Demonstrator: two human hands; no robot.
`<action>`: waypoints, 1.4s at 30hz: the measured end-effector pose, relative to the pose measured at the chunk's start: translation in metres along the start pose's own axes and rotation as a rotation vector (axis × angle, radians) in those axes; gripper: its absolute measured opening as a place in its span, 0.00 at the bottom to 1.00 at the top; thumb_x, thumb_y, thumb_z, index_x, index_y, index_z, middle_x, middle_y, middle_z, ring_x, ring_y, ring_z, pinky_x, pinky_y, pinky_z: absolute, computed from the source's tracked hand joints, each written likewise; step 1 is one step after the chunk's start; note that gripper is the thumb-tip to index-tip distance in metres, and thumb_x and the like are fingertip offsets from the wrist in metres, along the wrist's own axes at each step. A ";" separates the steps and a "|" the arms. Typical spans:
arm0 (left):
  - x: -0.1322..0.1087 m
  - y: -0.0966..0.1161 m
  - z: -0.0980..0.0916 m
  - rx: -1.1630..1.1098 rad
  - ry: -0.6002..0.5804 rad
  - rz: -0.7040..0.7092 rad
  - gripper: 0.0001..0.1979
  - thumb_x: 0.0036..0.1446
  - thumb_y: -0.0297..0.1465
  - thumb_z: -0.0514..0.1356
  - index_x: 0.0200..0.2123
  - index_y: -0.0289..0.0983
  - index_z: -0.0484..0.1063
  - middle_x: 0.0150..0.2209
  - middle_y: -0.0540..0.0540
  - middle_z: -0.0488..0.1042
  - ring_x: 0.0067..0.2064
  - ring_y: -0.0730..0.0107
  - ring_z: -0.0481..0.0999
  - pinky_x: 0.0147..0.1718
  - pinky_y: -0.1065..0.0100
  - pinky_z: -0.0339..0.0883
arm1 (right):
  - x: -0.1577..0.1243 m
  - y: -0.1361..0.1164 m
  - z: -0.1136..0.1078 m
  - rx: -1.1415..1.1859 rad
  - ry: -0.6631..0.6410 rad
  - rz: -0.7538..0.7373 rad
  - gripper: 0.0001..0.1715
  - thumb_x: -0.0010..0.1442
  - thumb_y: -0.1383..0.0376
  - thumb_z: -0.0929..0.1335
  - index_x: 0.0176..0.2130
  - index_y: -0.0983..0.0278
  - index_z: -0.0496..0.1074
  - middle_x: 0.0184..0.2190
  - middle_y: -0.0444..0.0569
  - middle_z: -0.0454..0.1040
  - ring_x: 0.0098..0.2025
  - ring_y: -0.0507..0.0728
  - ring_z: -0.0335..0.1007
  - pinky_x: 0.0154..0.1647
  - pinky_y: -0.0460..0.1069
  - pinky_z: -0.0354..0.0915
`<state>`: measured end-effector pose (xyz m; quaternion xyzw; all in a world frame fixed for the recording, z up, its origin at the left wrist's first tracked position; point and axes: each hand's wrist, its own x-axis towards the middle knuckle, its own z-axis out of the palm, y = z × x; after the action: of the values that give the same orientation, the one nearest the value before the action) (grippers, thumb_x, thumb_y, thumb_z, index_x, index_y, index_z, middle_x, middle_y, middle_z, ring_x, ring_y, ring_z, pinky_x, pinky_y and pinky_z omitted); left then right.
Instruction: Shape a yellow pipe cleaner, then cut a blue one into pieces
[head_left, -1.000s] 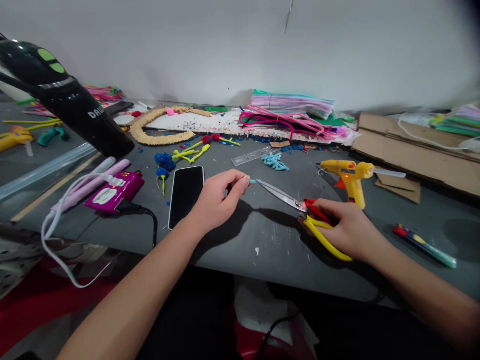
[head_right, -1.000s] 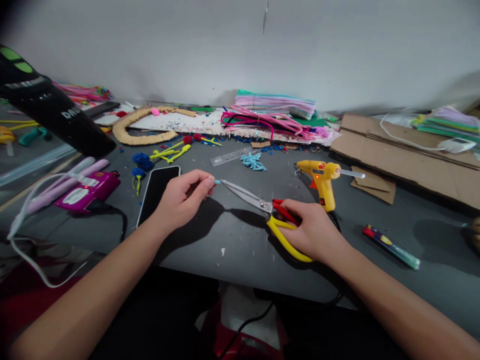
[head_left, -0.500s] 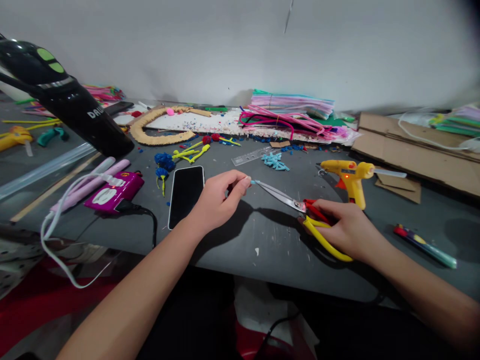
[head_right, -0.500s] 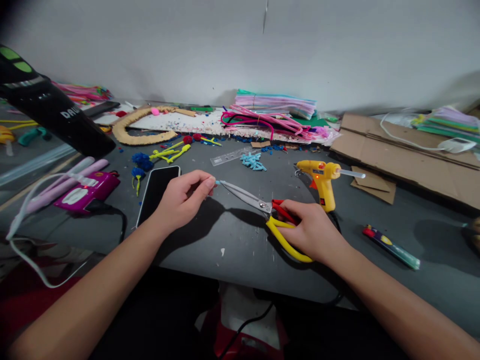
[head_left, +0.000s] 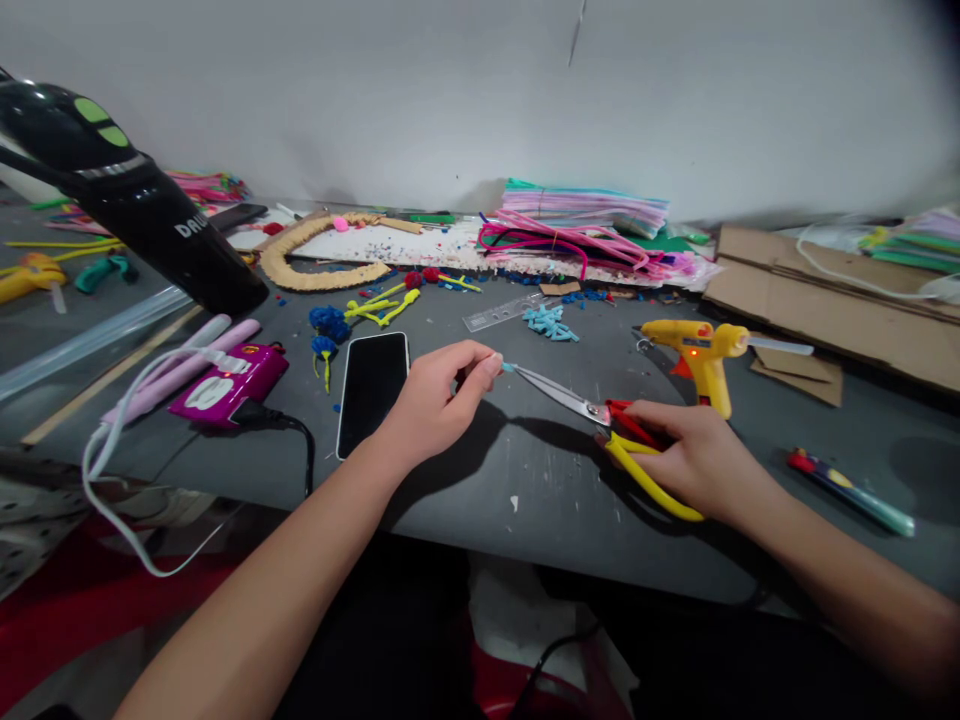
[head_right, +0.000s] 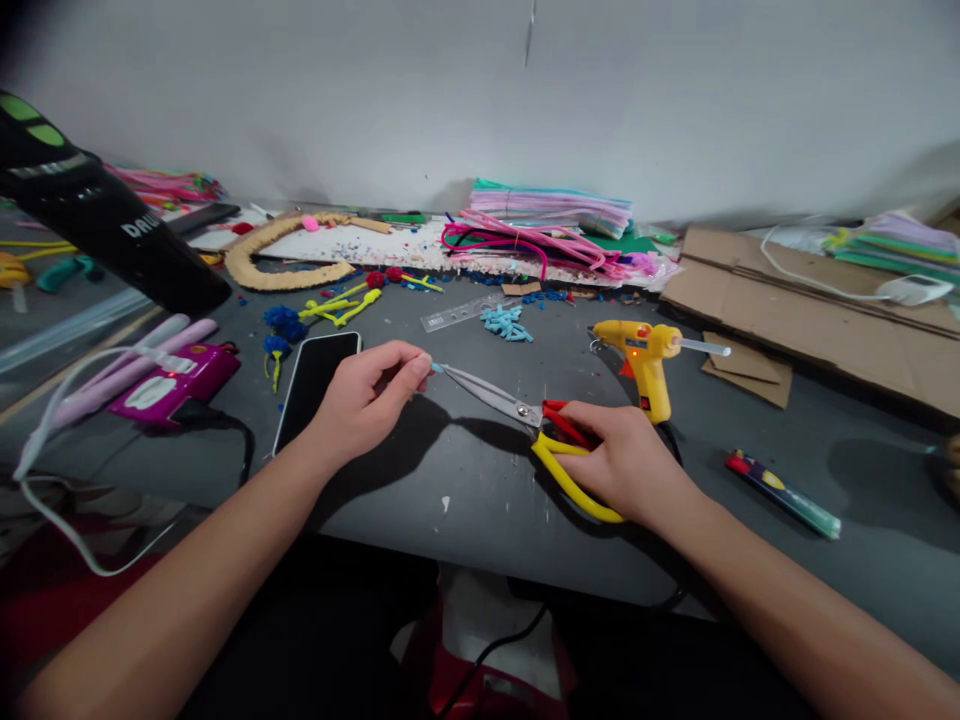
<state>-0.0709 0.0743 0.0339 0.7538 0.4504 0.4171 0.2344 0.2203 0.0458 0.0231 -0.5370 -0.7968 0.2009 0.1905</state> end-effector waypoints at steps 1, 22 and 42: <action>0.000 0.000 0.000 -0.002 0.000 0.000 0.12 0.66 0.36 0.55 0.34 0.36 0.73 0.27 0.51 0.72 0.28 0.76 0.69 0.30 0.72 0.61 | 0.000 -0.001 0.000 0.003 -0.009 0.015 0.12 0.55 0.60 0.69 0.25 0.62 0.66 0.21 0.41 0.63 0.25 0.52 0.57 0.25 0.47 0.54; -0.001 -0.001 -0.001 0.017 -0.004 -0.008 0.14 0.67 0.37 0.53 0.31 0.36 0.70 0.26 0.51 0.68 0.28 0.75 0.65 0.30 0.71 0.59 | 0.000 -0.003 0.001 0.024 -0.026 0.046 0.13 0.55 0.59 0.69 0.25 0.62 0.64 0.20 0.40 0.61 0.25 0.52 0.55 0.25 0.47 0.52; 0.000 -0.001 -0.001 0.026 -0.032 0.008 0.15 0.67 0.37 0.52 0.31 0.36 0.69 0.26 0.51 0.67 0.28 0.75 0.65 0.29 0.70 0.59 | 0.000 -0.005 0.000 0.040 -0.006 0.063 0.18 0.56 0.55 0.70 0.25 0.61 0.61 0.20 0.41 0.59 0.25 0.51 0.52 0.24 0.46 0.53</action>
<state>-0.0717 0.0746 0.0338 0.7653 0.4487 0.4000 0.2303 0.2165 0.0437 0.0253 -0.5573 -0.7760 0.2241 0.1924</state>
